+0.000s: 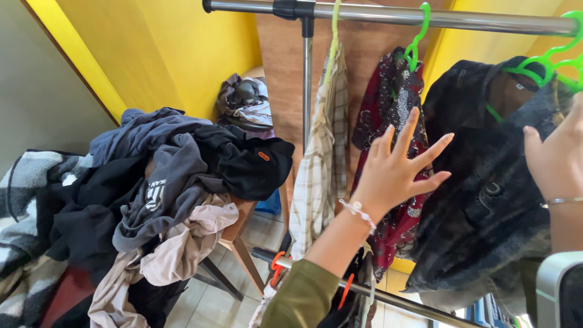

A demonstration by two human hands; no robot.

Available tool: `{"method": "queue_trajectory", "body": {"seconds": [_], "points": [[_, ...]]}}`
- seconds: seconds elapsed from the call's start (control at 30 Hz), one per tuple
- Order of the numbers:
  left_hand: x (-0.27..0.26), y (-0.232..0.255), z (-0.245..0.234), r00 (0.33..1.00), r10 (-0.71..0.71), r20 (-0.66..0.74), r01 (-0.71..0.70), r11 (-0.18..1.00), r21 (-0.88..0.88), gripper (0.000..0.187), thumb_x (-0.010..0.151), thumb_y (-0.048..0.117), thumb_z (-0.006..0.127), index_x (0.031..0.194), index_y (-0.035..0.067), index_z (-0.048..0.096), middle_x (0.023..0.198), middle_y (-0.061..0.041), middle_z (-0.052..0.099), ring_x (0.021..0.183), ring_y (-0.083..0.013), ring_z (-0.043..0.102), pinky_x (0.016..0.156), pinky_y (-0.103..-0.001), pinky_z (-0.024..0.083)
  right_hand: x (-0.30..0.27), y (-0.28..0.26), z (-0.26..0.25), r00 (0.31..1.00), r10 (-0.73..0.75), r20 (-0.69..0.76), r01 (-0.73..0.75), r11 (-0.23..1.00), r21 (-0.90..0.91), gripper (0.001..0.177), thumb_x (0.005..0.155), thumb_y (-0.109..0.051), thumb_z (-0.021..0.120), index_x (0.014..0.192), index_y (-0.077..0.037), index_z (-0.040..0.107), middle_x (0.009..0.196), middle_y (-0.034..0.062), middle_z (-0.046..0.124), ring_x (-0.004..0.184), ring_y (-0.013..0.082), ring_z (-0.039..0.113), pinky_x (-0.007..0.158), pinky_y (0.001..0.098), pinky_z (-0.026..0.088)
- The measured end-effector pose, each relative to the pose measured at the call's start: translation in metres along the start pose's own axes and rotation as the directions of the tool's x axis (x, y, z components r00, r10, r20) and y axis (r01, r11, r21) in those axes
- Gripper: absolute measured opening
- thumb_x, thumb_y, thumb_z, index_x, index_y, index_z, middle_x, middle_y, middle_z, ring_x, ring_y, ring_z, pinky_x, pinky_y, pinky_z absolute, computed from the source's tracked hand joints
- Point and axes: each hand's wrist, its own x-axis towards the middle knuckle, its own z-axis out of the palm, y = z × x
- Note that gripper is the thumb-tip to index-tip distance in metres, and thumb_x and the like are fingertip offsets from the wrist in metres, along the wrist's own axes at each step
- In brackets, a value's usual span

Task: The person removes a plaid shirt from a clothing rack, then selects a dark blue shirt from a pile on a table. They lay the shirt flat, button it up, place it on an orange hanger, and smooth it out.

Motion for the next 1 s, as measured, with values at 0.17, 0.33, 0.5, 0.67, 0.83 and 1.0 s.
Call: {"method": "queue_trajectory", "body": {"seconds": [0.17,0.33,0.5,0.67,0.83,1.0], "points": [[-0.012,0.014,0.036,0.969,-0.232,0.084,0.238,0.969,-0.068,0.050,0.099,0.054,0.064,0.132,0.017,0.065,0.131,-0.017,0.067,0.100,-0.0330,0.071,0.077,-0.040,0.057,-0.025,0.035,-0.004,0.943,0.255,0.213,-0.204,0.951,-0.235,0.061,0.102,-0.035,0.081,0.128,0.014,0.057,0.122,0.0377,0.063,0.111,0.0497,0.064,0.096,0.0537,0.053],[-0.007,-0.005,0.059,0.845,-0.504,0.177,0.482,0.862,0.157,0.034,0.106,0.037,0.057,0.124,0.009,0.064,0.092,-0.014,0.070,0.067,-0.0320,0.071,0.058,-0.041,0.057,-0.017,0.038,-0.011,0.883,0.228,0.410,-0.094,0.942,-0.323,0.048,0.103,-0.044,0.070,0.124,0.000,0.071,0.095,0.0296,0.074,0.092,0.0467,0.071,0.083,0.0529,0.055],[0.004,-0.053,0.073,0.824,-0.556,0.108,0.503,0.806,0.312,0.038,0.102,0.041,0.055,0.111,0.004,0.061,0.078,-0.013,0.072,0.057,-0.0311,0.071,0.049,-0.040,0.056,-0.026,0.005,0.003,0.961,0.097,0.260,-0.093,0.995,-0.029,0.034,0.107,-0.031,0.067,0.110,0.002,0.069,0.086,0.0293,0.068,0.090,0.0495,0.066,0.082,0.0548,0.052],[-0.009,-0.098,0.068,0.887,-0.455,0.082,0.367,0.799,0.476,0.035,0.111,0.035,0.047,0.088,0.010,0.058,0.075,-0.008,0.072,0.060,-0.0264,0.073,0.052,-0.036,0.057,-0.026,-0.023,0.010,0.981,0.076,0.177,-0.094,0.991,0.095,0.035,0.109,-0.024,0.069,0.090,0.004,0.063,0.081,0.0290,0.064,0.085,0.0474,0.064,0.080,0.0530,0.051],[-0.012,-0.127,0.053,0.882,-0.472,0.016,0.405,0.773,0.489,0.026,0.105,0.029,0.049,0.091,0.009,0.060,0.074,-0.009,0.071,0.061,-0.0284,0.073,0.052,-0.039,0.057,-0.019,-0.045,0.008,0.983,0.065,0.170,-0.095,0.981,0.170,0.028,0.104,-0.021,0.069,0.093,0.004,0.064,0.083,0.0289,0.064,0.087,0.0486,0.064,0.078,0.0531,0.051],[-0.014,-0.142,0.036,0.834,-0.544,0.090,0.461,0.779,0.425,0.037,0.108,0.037,0.049,0.088,0.009,0.059,0.074,-0.013,0.071,0.064,-0.0332,0.072,0.055,-0.043,0.057,-0.012,-0.081,0.016,0.982,0.061,0.177,-0.095,0.978,0.187,0.023,0.101,-0.020,0.069,0.098,0.003,0.067,0.085,0.0301,0.064,0.086,0.0495,0.064,0.075,0.0547,0.051]]}}
